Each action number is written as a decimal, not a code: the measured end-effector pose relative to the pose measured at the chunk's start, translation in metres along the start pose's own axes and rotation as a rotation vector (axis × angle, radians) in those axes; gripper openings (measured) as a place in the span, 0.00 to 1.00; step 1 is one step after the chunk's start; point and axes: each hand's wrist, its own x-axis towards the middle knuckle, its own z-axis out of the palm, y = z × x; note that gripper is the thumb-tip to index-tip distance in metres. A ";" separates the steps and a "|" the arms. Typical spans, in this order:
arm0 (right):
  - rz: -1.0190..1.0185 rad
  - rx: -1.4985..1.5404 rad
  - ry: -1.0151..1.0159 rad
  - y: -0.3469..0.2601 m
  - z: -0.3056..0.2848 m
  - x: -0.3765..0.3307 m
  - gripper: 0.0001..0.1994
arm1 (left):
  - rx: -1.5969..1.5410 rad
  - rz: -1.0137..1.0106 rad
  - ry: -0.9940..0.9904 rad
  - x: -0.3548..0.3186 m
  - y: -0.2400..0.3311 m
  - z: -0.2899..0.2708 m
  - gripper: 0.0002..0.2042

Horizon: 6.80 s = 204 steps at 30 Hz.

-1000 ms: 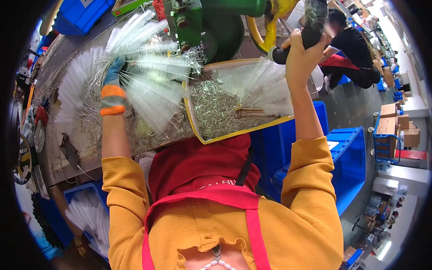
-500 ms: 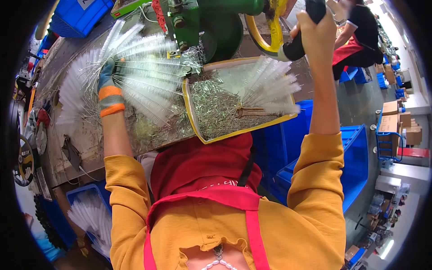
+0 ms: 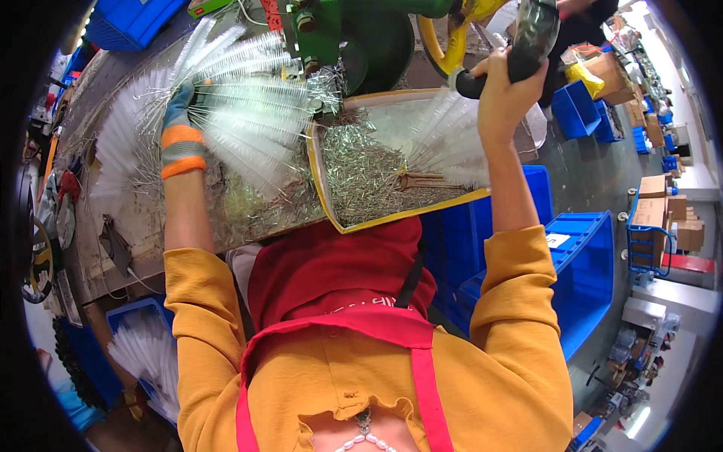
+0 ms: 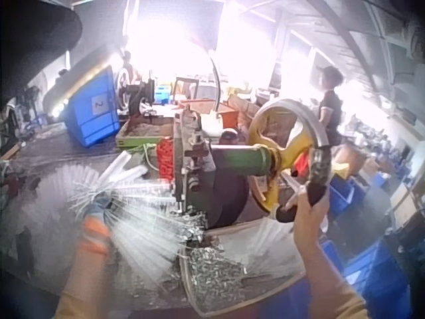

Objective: Assembling or trimming industrial cleaning brushes using a manual press machine.

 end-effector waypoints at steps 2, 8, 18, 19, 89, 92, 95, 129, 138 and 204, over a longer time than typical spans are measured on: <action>-0.014 -0.069 -0.100 0.000 -0.010 0.013 0.06 | -0.093 0.068 -0.068 -0.002 0.001 0.000 0.11; 0.028 -0.185 -0.235 -0.015 -0.017 0.044 0.04 | -0.128 0.106 -0.098 -0.001 0.003 -0.004 0.12; 0.014 -0.320 -0.192 -0.029 -0.004 0.040 0.09 | -0.119 0.206 0.069 0.007 -0.004 -0.001 0.12; -0.026 -0.118 -0.165 -0.021 0.001 0.024 0.09 | -0.128 0.161 0.052 0.004 -0.004 0.001 0.12; 0.121 -0.334 -0.396 -0.039 -0.010 0.098 0.05 | 0.082 0.349 0.233 -0.015 -0.007 0.016 0.16; 0.067 -0.396 -0.359 -0.049 -0.007 0.083 0.07 | 0.054 0.394 0.224 -0.018 -0.006 0.019 0.19; -0.032 -0.322 -0.110 -0.037 -0.002 0.042 0.05 | 0.124 0.388 0.279 -0.023 -0.004 0.025 0.16; -0.030 -0.278 -0.210 -0.037 -0.001 0.039 0.04 | 0.211 0.309 0.377 -0.019 -0.008 0.035 0.15; -0.025 -0.096 -0.162 0.005 -0.021 0.030 0.04 | 0.172 0.393 0.367 -0.019 -0.011 0.038 0.14; -0.053 0.155 -0.003 0.018 0.000 -0.002 0.09 | 0.226 0.335 -0.082 -0.024 -0.006 0.016 0.17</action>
